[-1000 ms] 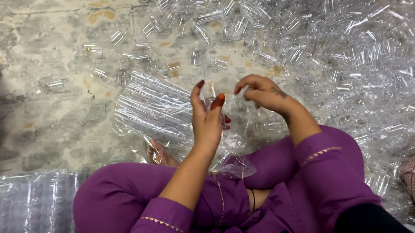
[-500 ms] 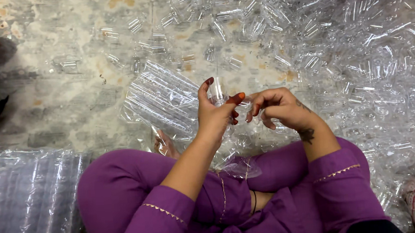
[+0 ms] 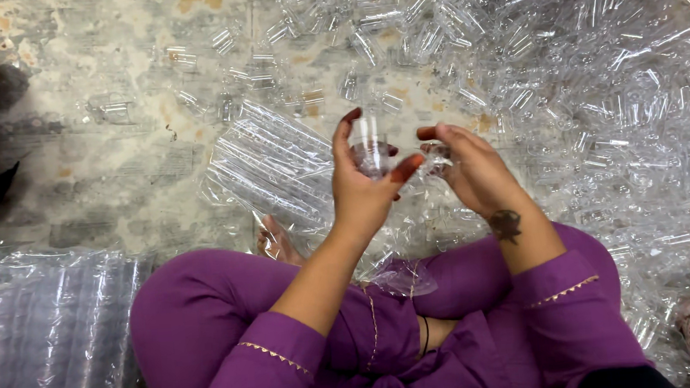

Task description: The person sits on the floor among scattered clear plastic tubes, picks up tubes by hand, counts them into small groups, and wraps each counted group together with a strip of clear plastic film, setting finished bundles aside.

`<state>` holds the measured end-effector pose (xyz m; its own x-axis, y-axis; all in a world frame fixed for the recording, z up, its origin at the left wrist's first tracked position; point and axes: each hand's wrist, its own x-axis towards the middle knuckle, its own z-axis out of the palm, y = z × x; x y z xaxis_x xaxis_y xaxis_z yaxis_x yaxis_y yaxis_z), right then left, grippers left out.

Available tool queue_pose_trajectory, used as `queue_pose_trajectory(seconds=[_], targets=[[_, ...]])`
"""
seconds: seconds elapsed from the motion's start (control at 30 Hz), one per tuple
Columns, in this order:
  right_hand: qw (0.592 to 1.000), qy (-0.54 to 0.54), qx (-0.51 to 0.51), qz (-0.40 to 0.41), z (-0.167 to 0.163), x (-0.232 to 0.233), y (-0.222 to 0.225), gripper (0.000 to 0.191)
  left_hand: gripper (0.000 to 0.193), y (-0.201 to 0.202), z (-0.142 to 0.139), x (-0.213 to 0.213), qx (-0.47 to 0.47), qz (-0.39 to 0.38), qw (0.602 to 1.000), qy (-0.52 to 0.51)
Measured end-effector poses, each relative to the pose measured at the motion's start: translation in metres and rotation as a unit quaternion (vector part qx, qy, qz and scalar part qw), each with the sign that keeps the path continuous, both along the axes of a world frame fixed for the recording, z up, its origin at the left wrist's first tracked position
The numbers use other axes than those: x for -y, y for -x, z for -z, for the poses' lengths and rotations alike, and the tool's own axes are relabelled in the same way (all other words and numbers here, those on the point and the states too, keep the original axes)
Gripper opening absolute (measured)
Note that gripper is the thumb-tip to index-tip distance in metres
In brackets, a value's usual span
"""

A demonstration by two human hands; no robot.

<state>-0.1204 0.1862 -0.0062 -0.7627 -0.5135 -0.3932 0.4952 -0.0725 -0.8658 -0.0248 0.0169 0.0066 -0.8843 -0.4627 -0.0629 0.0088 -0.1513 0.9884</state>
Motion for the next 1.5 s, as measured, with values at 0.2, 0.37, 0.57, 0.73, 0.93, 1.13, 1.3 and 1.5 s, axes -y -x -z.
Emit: queue_pose_trajectory(seconds=[0.2, 0.37, 0.57, 0.73, 0.93, 1.13, 1.3, 1.5], targets=[[0.997, -0.047, -0.013, 0.062, 0.014, 0.011, -0.009, 0.061, 0.108, -0.010, -0.003, -0.003, -0.008, 0.033, 0.993, 0.111], [0.983, -0.111, -0.065, 0.132, 0.026, 0.014, -0.016, 0.057, 0.103, -0.011, -0.006, -0.006, -0.083, 0.053, 0.977, 0.191], [0.979, -0.068, -0.081, 0.177, 0.036, 0.017, -0.022, 0.049, 0.098, -0.015, 0.002, -0.013, -0.095, 0.084, 0.957, 0.259], [0.995, 0.031, -0.073, 0.066, 0.017, 0.023, -0.034, 0.044, 0.094, -0.015, 0.003, -0.012, -0.103, 0.044, 0.935, 0.335], [0.999, 0.039, 0.013, 0.014, -0.011, 0.012, -0.015, 0.038, 0.099, -0.007, 0.002, -0.003, -0.046, 0.074, 0.972, 0.218], [0.992, 0.103, -0.023, 0.071, -0.036, -0.012, 0.009, 0.041, 0.078, -0.012, 0.005, -0.004, 0.015, 0.128, 0.946, 0.299], [0.998, -0.015, -0.062, 0.004, -0.033, -0.029, 0.020, 0.018, 0.073, -0.017, 0.002, -0.003, 0.033, 0.166, 0.904, 0.393], [0.996, -0.040, -0.080, -0.028, -0.013, -0.041, 0.021, 0.039, 0.079, -0.024, -0.004, -0.011, -0.025, 0.254, 0.864, 0.434]])
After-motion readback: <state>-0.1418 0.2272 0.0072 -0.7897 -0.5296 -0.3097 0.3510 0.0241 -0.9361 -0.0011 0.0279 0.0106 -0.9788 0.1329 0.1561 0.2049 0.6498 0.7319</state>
